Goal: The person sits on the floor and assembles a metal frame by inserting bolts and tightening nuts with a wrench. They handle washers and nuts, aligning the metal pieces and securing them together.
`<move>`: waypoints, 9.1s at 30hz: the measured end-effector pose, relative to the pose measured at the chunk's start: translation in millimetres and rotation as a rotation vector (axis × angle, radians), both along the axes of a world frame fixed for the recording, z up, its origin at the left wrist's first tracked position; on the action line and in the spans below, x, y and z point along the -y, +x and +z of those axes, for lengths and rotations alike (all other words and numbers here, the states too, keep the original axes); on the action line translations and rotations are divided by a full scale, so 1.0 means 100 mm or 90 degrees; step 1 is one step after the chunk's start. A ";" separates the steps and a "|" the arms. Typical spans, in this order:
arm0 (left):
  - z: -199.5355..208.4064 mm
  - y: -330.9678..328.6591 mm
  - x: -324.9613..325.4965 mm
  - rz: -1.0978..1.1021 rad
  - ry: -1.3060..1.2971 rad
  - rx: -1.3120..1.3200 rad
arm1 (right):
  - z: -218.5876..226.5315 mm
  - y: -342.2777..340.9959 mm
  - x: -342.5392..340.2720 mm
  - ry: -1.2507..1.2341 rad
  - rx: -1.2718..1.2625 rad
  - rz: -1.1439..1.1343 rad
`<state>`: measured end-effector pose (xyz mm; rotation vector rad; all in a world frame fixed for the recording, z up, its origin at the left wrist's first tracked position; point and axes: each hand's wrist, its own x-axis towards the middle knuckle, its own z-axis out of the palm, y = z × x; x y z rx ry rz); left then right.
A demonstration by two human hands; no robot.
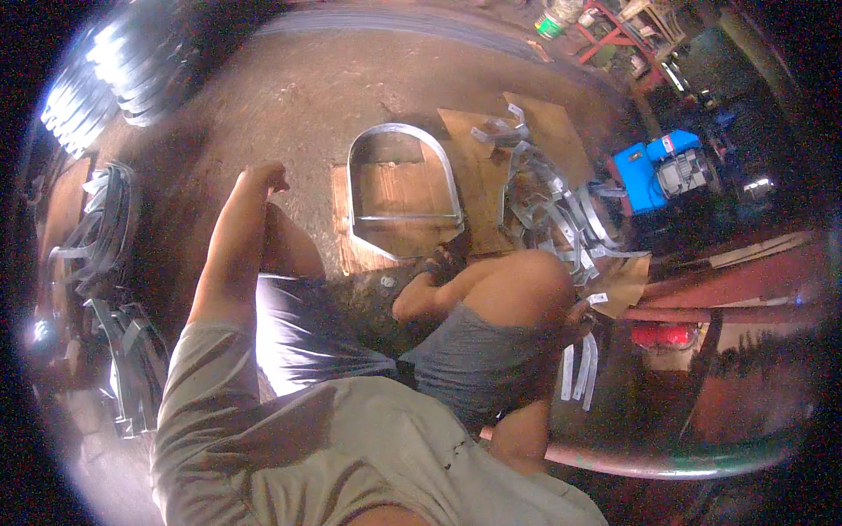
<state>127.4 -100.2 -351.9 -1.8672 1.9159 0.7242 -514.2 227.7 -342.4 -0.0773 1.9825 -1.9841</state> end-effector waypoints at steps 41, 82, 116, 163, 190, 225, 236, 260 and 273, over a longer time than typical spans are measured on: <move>-0.75 -1.83 -0.90 0.555 -0.071 -0.273 | -0.23 2.53 2.61 0.051 -0.316 0.716; -2.58 -1.99 -0.64 0.929 -0.277 -0.647 | -1.78 2.60 2.60 0.258 0.272 0.676; -2.57 -1.92 -0.59 0.845 -0.183 -0.547 | -1.65 3.44 3.77 0.346 -0.089 0.922; -2.46 -2.03 -0.63 0.845 -0.227 -0.567 | -1.90 3.30 3.91 0.504 -0.007 1.058; -2.50 -2.12 -0.62 0.833 -0.301 -0.553 | -2.09 3.25 3.78 0.419 -0.039 1.080; -2.53 -2.12 -0.66 0.854 -0.279 -0.569 | -2.07 3.21 3.57 0.356 -0.083 1.085; -1.86 -2.55 -1.12 0.862 -0.318 -0.304 | -0.42 2.13 3.79 0.103 0.121 0.643; 3.36 -1.90 0.02 -0.097 -0.791 -0.480 | 1.55 0.87 2.99 -0.130 -0.025 0.380; 2.19 -2.18 0.38 -0.260 -0.545 -0.381 | 2.14 0.07 2.96 -0.222 0.027 0.512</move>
